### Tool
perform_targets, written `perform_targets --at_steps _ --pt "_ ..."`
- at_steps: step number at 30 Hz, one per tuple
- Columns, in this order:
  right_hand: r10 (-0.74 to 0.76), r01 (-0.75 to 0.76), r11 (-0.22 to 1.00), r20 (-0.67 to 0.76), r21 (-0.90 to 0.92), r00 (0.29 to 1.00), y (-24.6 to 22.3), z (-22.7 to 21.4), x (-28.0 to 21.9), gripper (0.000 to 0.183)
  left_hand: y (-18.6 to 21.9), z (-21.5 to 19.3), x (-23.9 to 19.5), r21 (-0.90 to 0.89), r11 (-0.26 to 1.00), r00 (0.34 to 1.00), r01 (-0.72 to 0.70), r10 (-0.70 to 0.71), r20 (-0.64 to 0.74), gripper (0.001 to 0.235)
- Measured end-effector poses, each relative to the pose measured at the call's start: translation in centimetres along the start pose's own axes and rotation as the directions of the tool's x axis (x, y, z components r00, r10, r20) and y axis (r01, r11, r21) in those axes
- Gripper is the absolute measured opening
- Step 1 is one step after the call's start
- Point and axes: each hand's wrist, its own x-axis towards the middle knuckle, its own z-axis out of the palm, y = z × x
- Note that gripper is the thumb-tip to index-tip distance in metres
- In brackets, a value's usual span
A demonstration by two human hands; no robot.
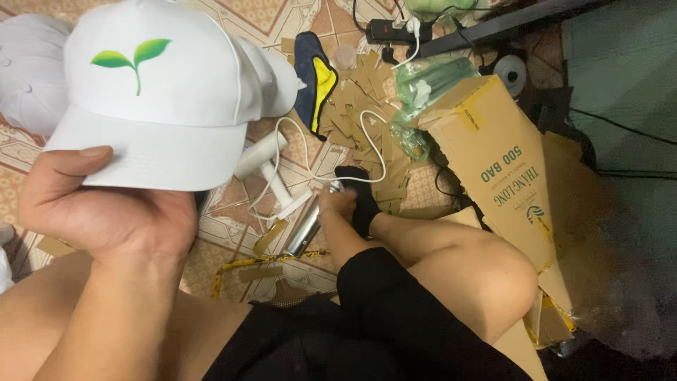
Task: The person sits on the floor and cleans white baseball caps. They wipe the inside and outside of the caps with a cloth, use a hairdryer to dry the surface, and apply a spray from a can. The person handles multiple caps one at a time.
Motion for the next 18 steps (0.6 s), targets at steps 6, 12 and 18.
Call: perform_targets --at_steps 6,12,18 --pt "-0.154 0.148 0.988 0.162 0.046 0.975 3.4 1.9 2.2 0.077 -1.2 -0.9 0.6 0.026 1.0 0.999 -0.006 0.005 0.04 0.048" --pt "-0.672 0.681 0.706 -0.12 0.196 0.731 3.6 0.0 5.0 0.092 -2.4 -0.2 1.7 -0.014 0.998 0.991 0.068 -0.066 0.12 0.059" --pt "-0.897 0.817 0.349 -0.088 0.459 0.433 -4.4 -6.9 -0.1 0.078 -2.9 0.9 1.5 0.054 0.997 0.954 0.051 -0.065 0.293 0.068"
